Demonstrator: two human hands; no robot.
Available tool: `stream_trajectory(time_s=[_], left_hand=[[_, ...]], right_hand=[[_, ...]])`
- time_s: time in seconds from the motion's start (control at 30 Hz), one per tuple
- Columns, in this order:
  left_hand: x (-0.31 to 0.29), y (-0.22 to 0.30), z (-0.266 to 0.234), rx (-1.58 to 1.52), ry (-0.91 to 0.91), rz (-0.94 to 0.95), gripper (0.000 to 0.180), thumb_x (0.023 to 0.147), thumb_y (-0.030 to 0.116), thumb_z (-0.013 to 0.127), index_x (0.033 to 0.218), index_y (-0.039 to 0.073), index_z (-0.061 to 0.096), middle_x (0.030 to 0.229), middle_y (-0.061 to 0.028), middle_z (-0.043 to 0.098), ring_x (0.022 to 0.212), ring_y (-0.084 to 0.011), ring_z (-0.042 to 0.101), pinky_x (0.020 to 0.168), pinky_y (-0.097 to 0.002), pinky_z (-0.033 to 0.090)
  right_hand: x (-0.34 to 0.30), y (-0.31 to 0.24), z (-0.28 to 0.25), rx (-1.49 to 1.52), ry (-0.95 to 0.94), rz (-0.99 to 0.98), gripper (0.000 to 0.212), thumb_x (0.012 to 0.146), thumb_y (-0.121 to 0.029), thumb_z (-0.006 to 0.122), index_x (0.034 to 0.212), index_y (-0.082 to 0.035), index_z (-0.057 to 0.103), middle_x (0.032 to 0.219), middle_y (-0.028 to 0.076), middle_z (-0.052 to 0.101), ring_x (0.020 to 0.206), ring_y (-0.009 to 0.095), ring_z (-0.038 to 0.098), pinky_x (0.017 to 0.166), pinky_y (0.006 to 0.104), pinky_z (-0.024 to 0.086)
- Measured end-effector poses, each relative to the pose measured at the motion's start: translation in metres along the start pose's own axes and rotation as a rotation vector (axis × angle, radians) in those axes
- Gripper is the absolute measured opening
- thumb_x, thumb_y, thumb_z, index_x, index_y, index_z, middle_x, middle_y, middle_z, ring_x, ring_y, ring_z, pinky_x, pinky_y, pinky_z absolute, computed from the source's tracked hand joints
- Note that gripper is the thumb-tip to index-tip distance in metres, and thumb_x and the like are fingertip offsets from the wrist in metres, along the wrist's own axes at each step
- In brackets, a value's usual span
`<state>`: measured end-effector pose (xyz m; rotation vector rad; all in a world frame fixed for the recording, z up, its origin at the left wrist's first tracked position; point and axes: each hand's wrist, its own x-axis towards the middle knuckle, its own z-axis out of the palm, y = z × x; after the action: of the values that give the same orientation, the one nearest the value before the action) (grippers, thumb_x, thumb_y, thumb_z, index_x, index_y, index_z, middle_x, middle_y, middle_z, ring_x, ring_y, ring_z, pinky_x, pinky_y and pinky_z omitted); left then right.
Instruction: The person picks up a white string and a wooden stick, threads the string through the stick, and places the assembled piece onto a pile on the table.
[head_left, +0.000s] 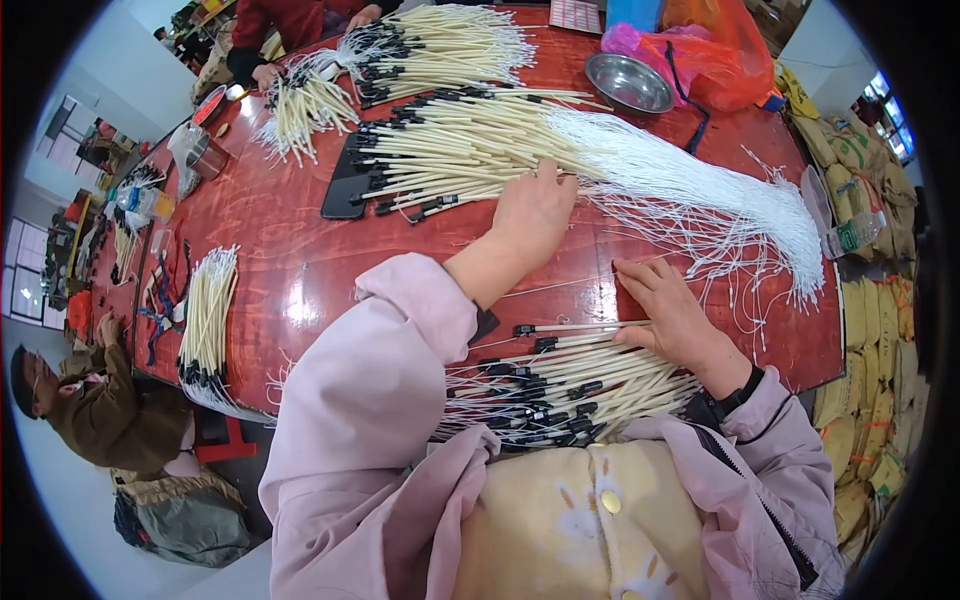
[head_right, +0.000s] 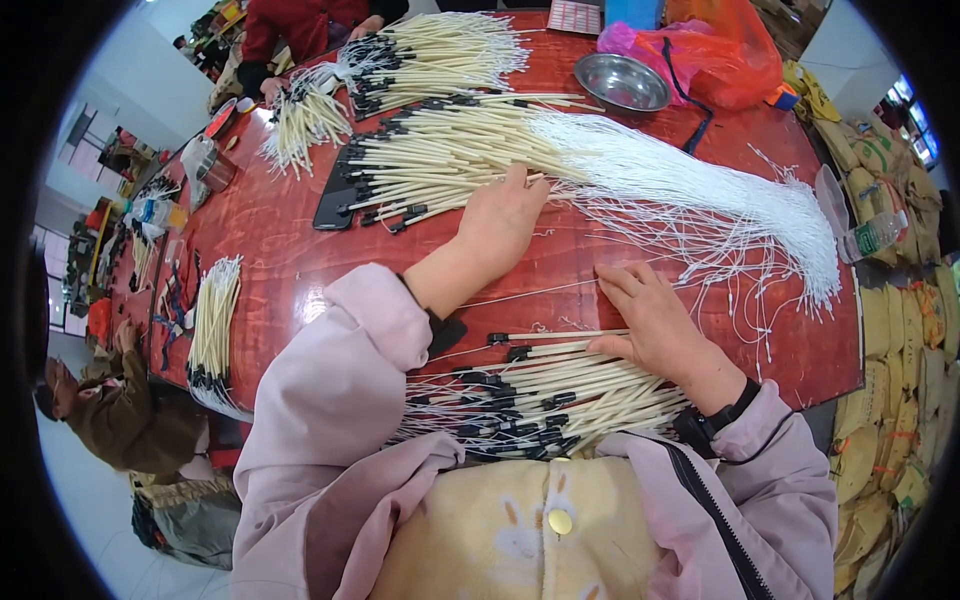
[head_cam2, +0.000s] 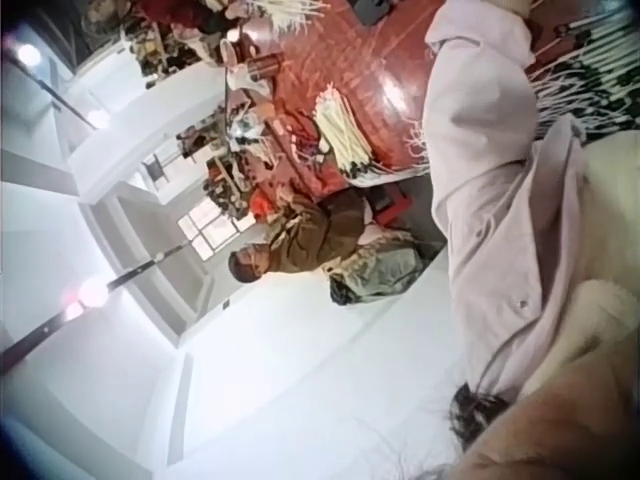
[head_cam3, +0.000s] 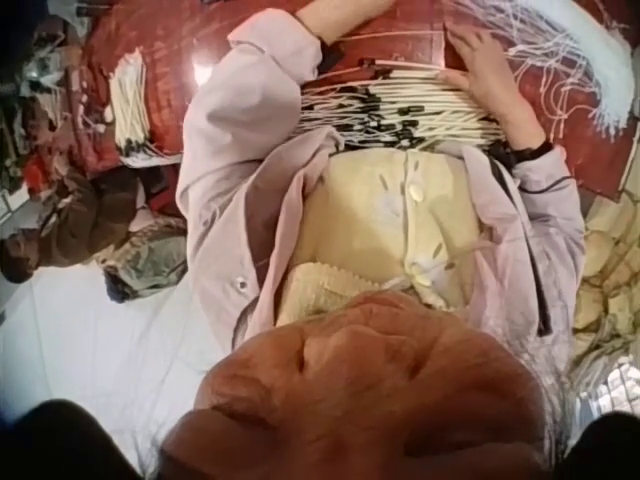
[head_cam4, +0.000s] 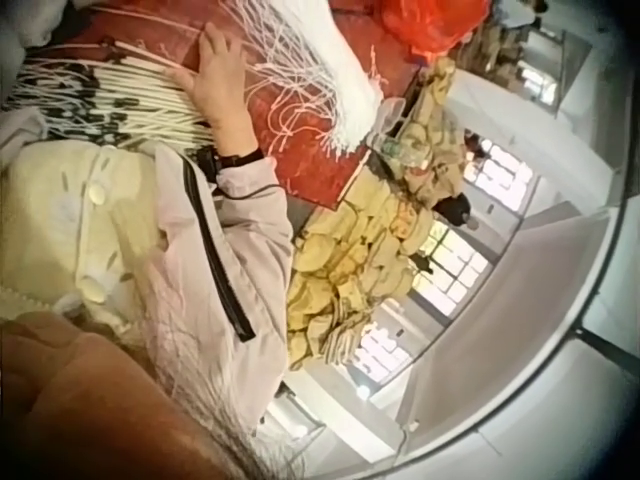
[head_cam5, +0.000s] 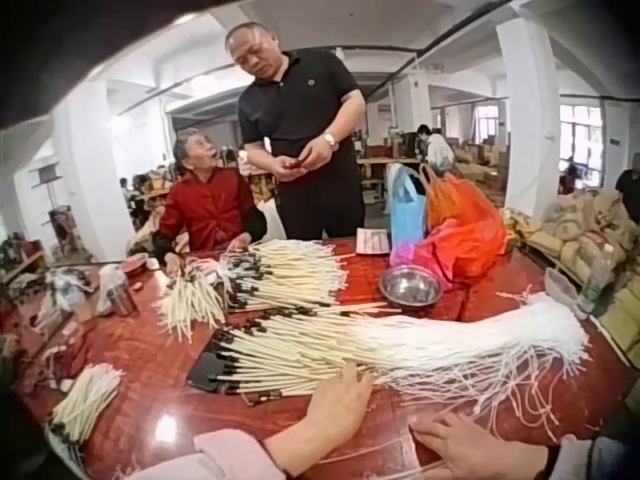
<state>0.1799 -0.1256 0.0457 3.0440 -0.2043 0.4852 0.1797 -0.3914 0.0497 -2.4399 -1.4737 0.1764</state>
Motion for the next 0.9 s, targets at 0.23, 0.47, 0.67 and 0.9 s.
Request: stream_trajectory(time_s=[0.23, 0.47, 0.67, 0.9], left_hand=[[-0.082, -0.027, -0.042, -0.333, 0.102, -0.082, 0.014, 0.089, 0.003, 0.056, 0.101, 0.005, 0.063, 0.097, -0.0192, 0.059, 0.086, -0.0421, 0.064, 0.074, -0.0493, 0.053], [-0.198, -0.085, -0.074, -0.462, 0.059, -0.373, 0.017, 0.092, 0.002, 0.060, 0.106, 0.002, 0.071, 0.092, -0.0186, 0.064, 0.085, -0.0423, 0.064, 0.073, -0.0466, 0.051], [-0.237, -0.090, -0.070, -0.488, 0.025, -0.392, 0.019, 0.091, -0.001, 0.062, 0.107, -0.002, 0.072, 0.089, -0.0185, 0.066, 0.082, -0.0332, 0.066, 0.073, -0.0365, 0.051], [-0.233, -0.085, -0.072, -0.537, 0.005, -0.408, 0.021, 0.091, -0.003, 0.062, 0.108, -0.003, 0.073, 0.090, -0.0186, 0.067, 0.081, -0.0328, 0.066, 0.073, -0.0362, 0.051]], right_hand=[[-0.001, 0.003, 0.006, 0.013, 0.038, -0.036, 0.087, 0.079, -0.057, 0.073, 0.135, 0.008, 0.055, 0.145, 0.019, 0.052, 0.129, 0.038, 0.048, 0.110, 0.0478, 0.038], [0.000, 0.001, 0.004, 0.021, 0.031, -0.012, 0.088, 0.078, -0.055, 0.074, 0.135, 0.009, 0.055, 0.146, 0.019, 0.051, 0.131, 0.039, 0.047, 0.111, 0.0478, 0.038], [0.000, -0.004, 0.002, 0.008, 0.008, 0.022, 0.089, 0.079, -0.057, 0.074, 0.135, 0.010, 0.054, 0.147, 0.019, 0.050, 0.131, 0.039, 0.047, 0.112, 0.0473, 0.038], [0.000, -0.009, 0.002, -0.009, -0.001, 0.045, 0.092, 0.077, -0.057, 0.075, 0.137, 0.010, 0.053, 0.147, 0.019, 0.049, 0.131, 0.039, 0.047, 0.112, 0.0468, 0.037]])
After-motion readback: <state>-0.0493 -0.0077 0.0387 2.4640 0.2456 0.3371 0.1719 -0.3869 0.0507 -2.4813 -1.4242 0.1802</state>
